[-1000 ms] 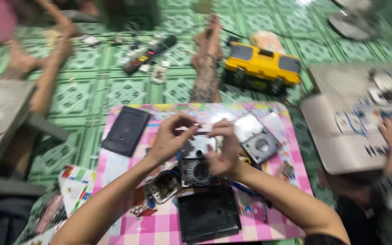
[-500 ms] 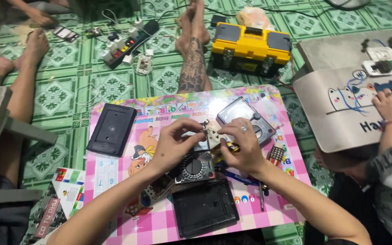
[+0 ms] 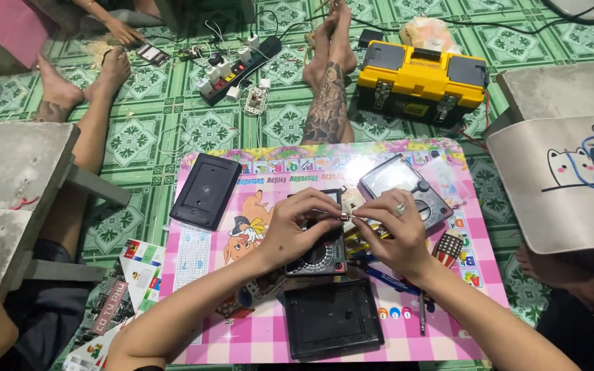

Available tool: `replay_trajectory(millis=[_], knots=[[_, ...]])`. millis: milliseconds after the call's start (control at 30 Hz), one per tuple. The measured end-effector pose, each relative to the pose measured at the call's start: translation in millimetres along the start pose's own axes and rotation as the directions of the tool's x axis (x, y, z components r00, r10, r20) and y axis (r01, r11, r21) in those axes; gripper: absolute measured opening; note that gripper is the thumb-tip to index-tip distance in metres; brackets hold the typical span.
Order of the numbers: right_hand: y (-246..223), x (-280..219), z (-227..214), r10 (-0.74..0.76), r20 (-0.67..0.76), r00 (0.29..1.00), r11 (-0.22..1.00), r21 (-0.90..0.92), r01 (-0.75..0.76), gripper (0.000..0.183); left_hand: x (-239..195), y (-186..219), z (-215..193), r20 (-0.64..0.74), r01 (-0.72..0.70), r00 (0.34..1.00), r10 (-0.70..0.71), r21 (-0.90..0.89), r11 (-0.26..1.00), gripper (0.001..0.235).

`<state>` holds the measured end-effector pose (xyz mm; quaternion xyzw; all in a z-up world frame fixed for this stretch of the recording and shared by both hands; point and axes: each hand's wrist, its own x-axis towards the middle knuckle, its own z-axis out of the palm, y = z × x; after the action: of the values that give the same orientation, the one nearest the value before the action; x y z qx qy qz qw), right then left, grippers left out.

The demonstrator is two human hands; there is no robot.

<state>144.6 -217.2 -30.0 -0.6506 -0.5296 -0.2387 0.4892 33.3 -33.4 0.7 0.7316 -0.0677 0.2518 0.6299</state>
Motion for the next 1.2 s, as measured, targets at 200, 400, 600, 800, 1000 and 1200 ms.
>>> replay_trajectory(millis=[200, 400, 600, 800, 1000, 1200], knots=[[-6.8, 3.9, -2.2, 0.110, 0.027, 0.994, 0.987, 0.113, -0.112, 0.007, -1.2, 0.9, -0.1, 0.034, -0.069, 0.997, 0.067, 0.061, 0.996, 0.014], [-8.7, 7.1, -3.7, 0.141, 0.042, 0.989, 0.974, 0.175, -0.147, 0.004, -3.4, 0.8, 4.2, 0.042, -0.190, 0.982, 0.186, 0.137, 0.972, 0.012], [15.5, -17.2, 1.5, 0.046, 0.060, 0.997, 0.992, 0.116, -0.053, 0.005, -5.4, 3.4, 3.3, 0.062, -0.226, 0.973, 0.221, 0.099, 0.969, 0.014], [3.0, -9.0, -1.0, -0.202, 0.021, 0.979, 0.972, -0.116, 0.203, 0.009, -11.2, -3.4, 5.6, 0.062, -0.263, 0.964, 0.258, 0.111, 0.958, 0.014], [0.6, -7.0, -4.0, -0.238, 0.034, 0.971, 0.955, -0.175, 0.240, 0.005, -13.4, -1.9, 5.4, 0.075, -0.330, 0.944, 0.322, 0.134, 0.934, 0.013], [2.5, -8.8, -0.8, -0.129, 0.045, 0.991, 0.992, -0.007, 0.129, 0.012, -14.2, -3.8, 9.2, 0.055, -0.397, 0.918, 0.394, 0.180, 0.900, 0.012]])
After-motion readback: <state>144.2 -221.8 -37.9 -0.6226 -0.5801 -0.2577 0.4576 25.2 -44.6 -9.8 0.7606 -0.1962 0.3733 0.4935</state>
